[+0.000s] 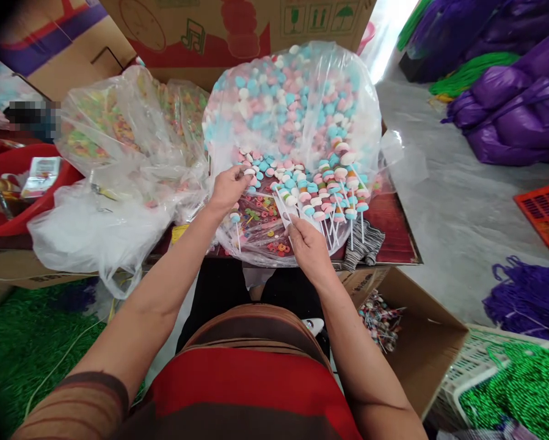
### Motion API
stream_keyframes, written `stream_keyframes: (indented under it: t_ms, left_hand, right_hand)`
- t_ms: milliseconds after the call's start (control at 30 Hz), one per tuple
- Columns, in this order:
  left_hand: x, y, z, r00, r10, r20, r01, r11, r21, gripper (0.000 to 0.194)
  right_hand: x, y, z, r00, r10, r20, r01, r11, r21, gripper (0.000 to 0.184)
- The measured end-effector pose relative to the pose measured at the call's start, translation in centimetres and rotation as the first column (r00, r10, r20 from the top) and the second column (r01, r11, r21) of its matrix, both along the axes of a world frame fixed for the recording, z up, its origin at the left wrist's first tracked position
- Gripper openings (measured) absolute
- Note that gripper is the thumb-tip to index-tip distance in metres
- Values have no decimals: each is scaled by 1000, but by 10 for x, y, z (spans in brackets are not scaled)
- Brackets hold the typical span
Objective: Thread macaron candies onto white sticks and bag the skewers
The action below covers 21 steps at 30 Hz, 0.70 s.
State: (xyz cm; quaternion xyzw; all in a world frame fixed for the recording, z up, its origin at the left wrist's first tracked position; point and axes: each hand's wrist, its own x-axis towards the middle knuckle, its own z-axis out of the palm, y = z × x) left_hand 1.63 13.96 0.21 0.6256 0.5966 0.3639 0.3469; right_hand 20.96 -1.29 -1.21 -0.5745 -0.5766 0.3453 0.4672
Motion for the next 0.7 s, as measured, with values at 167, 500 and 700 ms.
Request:
stream_keyframes:
  t_ms: [167,500,700]
  left_hand:
    - [-2,-62,-1,615,117,780,195,936,-293,10]
    - [-3,-100,-8,504,186,844,213,920,-330,7]
    - [3,-102,-14,504,187,843,134,948,-290,4]
  right_hand:
    - [-21,-17,8,986,102,-130,-115,989,-94,38]
    - [-29,-33,11,982,155,108,-149,987,-64,42]
    - [-32,-33,7,990,38,135,-37,999,-8,38]
